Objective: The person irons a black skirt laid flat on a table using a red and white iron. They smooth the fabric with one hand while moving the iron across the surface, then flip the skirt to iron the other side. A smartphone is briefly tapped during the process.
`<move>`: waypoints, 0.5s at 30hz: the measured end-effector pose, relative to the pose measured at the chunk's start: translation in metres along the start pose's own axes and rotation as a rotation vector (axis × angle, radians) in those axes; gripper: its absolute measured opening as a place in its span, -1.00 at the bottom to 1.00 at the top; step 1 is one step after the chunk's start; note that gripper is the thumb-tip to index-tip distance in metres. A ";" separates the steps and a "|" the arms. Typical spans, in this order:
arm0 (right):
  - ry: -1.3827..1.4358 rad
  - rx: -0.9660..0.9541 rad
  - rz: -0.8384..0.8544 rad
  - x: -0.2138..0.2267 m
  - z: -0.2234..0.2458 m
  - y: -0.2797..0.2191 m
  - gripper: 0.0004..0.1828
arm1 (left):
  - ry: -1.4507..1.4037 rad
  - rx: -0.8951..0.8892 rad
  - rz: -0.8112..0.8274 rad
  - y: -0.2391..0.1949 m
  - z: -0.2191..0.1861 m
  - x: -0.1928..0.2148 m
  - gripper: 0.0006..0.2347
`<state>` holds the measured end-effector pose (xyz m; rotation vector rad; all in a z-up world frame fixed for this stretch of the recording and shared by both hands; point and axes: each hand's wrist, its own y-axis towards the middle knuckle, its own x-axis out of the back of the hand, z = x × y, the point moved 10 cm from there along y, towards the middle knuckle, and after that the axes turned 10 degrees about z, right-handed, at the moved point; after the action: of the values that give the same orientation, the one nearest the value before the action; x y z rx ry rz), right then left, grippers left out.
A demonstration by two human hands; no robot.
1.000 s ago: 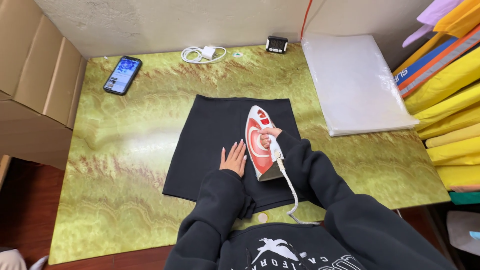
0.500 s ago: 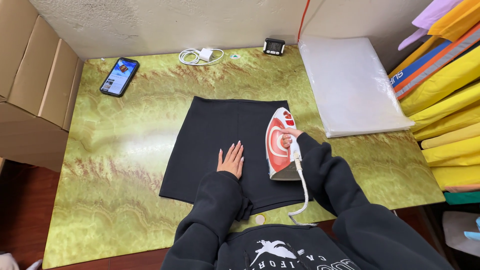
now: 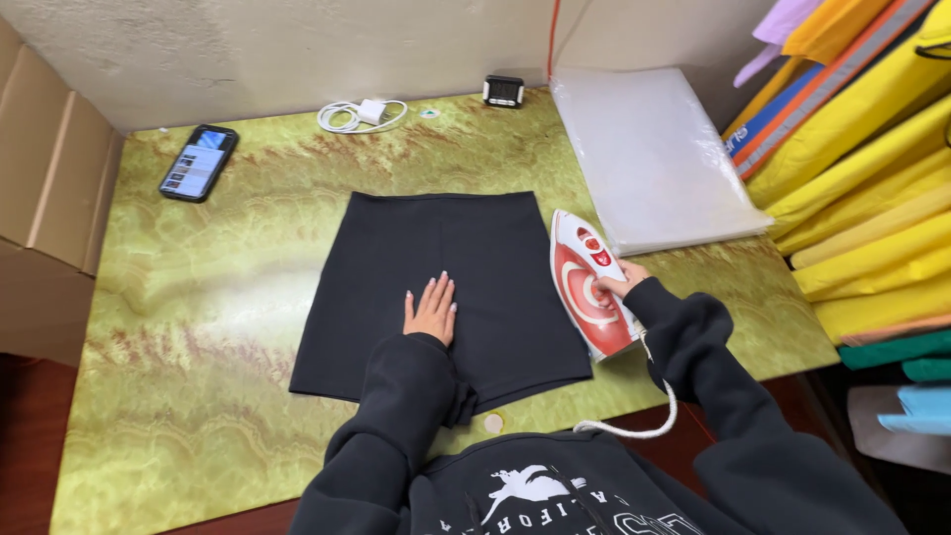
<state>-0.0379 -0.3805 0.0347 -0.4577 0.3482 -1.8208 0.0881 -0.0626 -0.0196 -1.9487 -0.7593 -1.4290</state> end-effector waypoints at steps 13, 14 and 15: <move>-0.307 0.456 -0.415 0.015 0.073 -0.105 -0.74 | -0.011 0.057 0.037 0.018 0.005 -0.005 -0.60; -0.309 0.525 -0.465 0.017 0.072 -0.105 -0.73 | -0.023 0.061 0.048 0.017 0.004 -0.003 -0.60; -0.310 0.598 -0.510 0.017 0.072 -0.105 -0.72 | -0.034 0.069 0.057 0.015 0.004 0.000 -0.60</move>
<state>-0.0961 -0.3670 0.1482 -0.4144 -0.5670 -2.1788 0.1023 -0.0693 -0.0223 -1.9307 -0.7525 -1.3222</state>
